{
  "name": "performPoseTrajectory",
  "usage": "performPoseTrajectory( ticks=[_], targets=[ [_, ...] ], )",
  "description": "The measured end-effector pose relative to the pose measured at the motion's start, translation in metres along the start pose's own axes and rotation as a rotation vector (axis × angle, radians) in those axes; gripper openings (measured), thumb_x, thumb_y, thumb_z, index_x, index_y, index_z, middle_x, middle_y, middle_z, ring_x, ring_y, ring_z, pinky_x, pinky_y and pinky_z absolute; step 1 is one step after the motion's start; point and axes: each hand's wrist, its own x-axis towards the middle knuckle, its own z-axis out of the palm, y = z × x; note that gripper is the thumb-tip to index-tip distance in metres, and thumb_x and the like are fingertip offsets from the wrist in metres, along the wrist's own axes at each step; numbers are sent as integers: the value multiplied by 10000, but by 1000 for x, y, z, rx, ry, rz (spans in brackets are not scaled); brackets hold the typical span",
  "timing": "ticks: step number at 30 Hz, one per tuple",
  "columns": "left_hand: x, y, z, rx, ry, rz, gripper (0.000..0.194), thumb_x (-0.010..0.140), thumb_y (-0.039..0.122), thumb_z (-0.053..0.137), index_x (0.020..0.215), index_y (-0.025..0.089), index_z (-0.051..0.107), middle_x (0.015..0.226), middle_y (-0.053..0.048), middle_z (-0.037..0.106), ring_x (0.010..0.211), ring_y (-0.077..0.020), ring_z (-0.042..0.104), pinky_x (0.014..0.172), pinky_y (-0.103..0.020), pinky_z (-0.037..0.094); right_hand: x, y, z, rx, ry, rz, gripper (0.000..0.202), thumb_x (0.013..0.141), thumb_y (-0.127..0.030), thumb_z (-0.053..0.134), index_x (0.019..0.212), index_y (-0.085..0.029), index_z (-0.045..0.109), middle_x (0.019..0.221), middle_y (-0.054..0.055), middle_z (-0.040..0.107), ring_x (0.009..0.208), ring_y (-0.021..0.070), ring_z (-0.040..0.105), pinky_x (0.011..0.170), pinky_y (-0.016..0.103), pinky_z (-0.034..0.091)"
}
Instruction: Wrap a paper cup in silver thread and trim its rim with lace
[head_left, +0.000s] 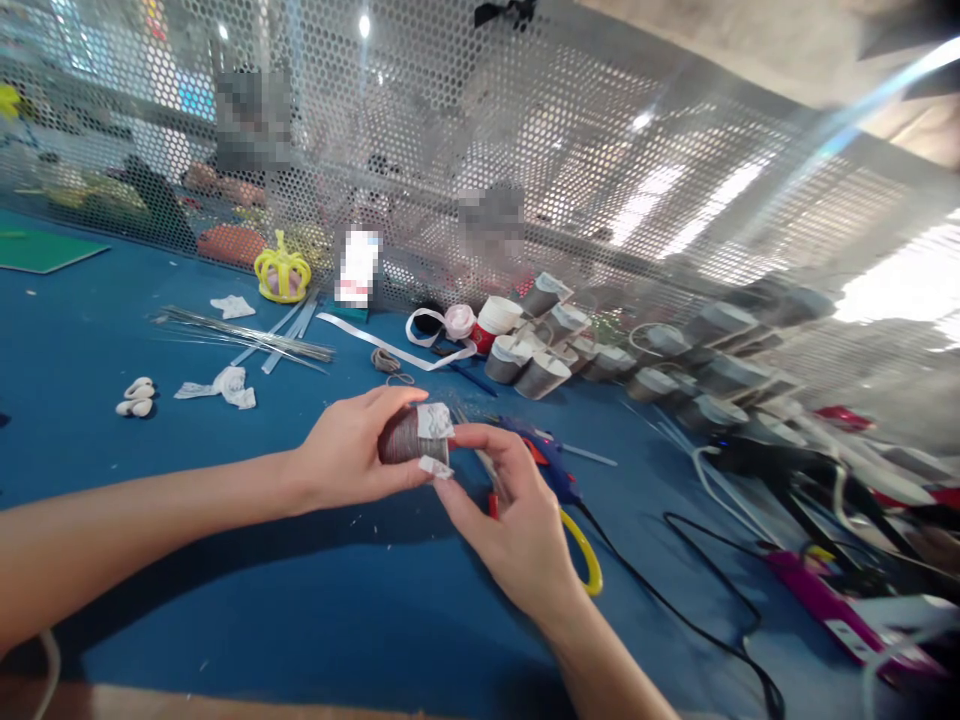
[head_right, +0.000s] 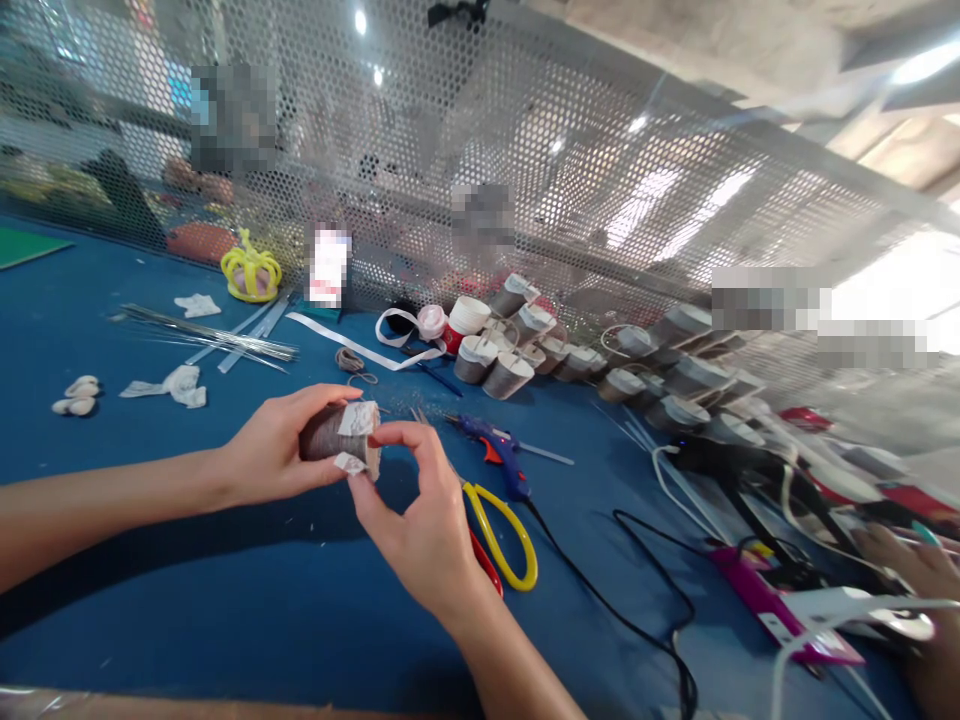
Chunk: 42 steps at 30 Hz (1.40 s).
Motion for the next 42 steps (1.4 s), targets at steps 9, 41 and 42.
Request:
performPoseTrajectory(
  ticks=[9, 41, 42],
  targets=[
    [-2, 0, 0, 124, -11, 66, 539, 743, 497, 531, 1180, 200, 426, 1101, -102, 589, 974, -232, 570, 815, -339, 458, 1, 0, -1, 59, 9, -53, 136, 751, -144, 568, 772, -230, 466, 894, 28, 566, 884, 170, 561, 791, 325, 450],
    [0, 11, 2, -68, -134, -167, 496, 720, 385, 557, 1149, 153, 463, 1081, -95, 599, 927, -233, 580, 799, -375, 464, 1, -3, 7, 541, 18, 445, 256, 718, -270, 645, 912, -224, 484, 724, -36, 618, 646, 106, 581, 591, 226, 467],
    [0, 12, 1, -91, -156, -193, 480, 725, 380, 553, 1141, 155, 469, 1052, -85, 605, 889, -221, 583, 773, -362, 468, 1, -3, 7, 535, 8, 446, 248, 722, -271, 641, 911, -223, 489, 723, -34, 620, 644, 106, 580, 589, 225, 465]
  ],
)
